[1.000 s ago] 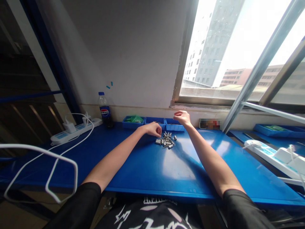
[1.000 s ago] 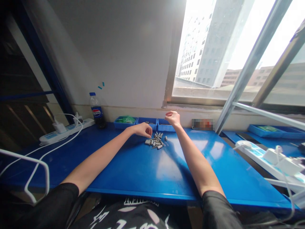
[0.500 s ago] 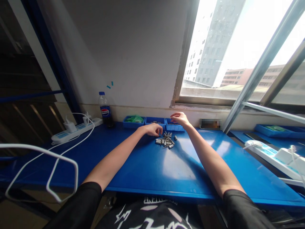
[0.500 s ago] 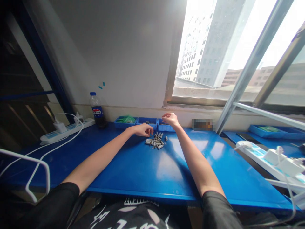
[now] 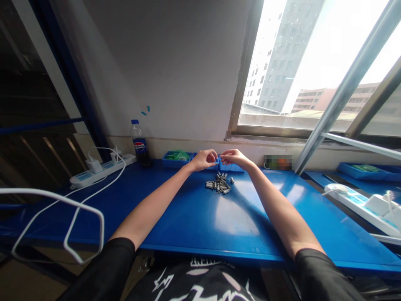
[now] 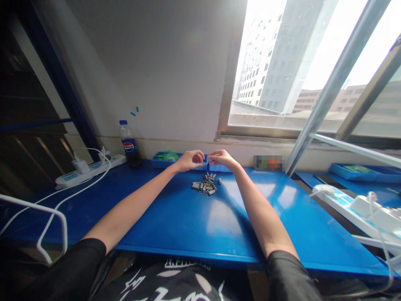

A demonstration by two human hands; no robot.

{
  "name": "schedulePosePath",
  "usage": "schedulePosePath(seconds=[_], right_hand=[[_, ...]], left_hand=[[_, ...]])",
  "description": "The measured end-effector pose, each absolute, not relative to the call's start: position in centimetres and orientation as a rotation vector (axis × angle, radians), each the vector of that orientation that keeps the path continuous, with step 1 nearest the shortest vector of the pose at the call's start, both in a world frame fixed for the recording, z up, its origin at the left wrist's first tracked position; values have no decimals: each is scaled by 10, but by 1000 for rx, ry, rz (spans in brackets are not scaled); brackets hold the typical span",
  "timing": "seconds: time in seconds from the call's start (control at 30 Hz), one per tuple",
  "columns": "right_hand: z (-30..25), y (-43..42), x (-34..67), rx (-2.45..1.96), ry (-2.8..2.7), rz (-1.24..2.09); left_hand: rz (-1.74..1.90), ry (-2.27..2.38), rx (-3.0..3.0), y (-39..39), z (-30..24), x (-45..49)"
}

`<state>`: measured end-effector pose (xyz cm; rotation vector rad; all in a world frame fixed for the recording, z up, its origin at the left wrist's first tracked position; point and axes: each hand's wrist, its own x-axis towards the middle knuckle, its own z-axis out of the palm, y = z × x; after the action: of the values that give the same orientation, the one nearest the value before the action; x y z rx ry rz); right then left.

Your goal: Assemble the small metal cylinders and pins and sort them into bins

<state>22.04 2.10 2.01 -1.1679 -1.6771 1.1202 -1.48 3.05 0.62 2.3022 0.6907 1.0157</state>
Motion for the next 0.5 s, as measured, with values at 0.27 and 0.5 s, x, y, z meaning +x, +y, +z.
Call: schedulePosePath(seconds=[0.27,0.5], right_hand=[[25,11,220,-985,-1752,1395],[21,13,215,-955,-1714,1412]], left_hand=[[1244,696,2174,33,7,-14],[1217,719,2160,33,6,-13]])
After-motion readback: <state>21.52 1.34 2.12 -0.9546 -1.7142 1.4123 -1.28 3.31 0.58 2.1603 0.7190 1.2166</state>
